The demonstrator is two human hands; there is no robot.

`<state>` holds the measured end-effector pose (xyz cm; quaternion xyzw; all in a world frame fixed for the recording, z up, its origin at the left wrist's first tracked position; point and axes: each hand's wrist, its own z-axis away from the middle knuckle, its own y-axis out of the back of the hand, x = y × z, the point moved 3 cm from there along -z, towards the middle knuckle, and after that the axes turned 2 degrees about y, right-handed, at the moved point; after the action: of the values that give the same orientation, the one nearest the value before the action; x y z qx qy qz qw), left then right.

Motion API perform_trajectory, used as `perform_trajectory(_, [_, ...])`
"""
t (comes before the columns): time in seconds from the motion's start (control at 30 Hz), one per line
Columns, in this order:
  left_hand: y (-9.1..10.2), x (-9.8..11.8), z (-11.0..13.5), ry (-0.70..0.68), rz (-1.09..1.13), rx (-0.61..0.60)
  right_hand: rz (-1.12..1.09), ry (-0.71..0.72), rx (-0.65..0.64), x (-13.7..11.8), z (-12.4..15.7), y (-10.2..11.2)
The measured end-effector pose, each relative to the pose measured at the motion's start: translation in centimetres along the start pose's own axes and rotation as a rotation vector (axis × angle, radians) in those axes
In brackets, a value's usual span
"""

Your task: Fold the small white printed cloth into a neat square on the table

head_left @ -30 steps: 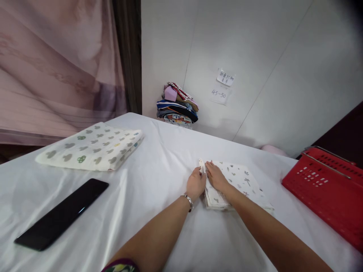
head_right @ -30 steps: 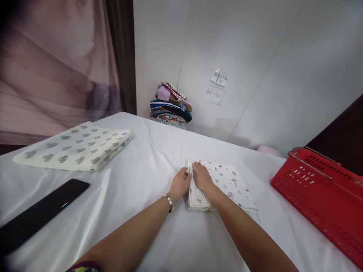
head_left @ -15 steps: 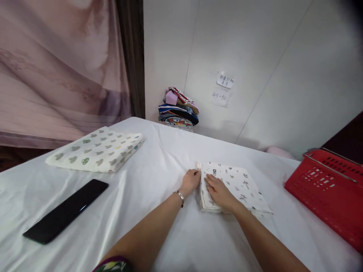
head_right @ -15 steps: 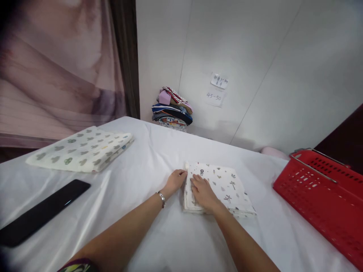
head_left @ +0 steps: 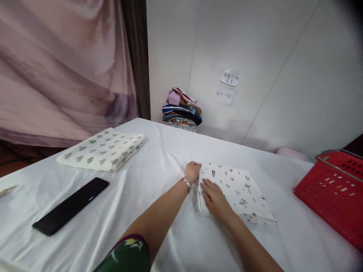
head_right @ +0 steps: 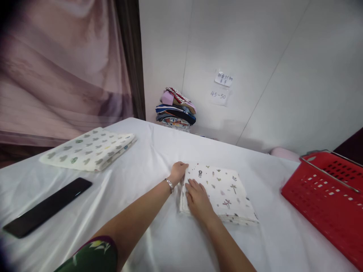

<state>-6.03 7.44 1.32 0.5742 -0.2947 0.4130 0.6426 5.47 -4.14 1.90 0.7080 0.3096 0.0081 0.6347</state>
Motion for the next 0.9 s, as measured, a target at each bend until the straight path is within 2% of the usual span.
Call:
perform_trajectory(0.17, [0.1, -0.7, -0.6, 0.037, -0.003, 0.016, 0.014, 0.041, -0.002, 0.0, 0.2, -0.2])
perform_trajectory(0.47, [0.7, -0.3, -1.8, 0.065, -0.046, 0.007, 0.018, 0.052, -0.007, -0.3, 0.2, -0.1])
perform_trajectory(0.9, [0.2, 0.4, -2.5, 0.042, -0.107, -0.08, 0.025, 0.03, -0.042, -1.1, 0.5, -0.1])
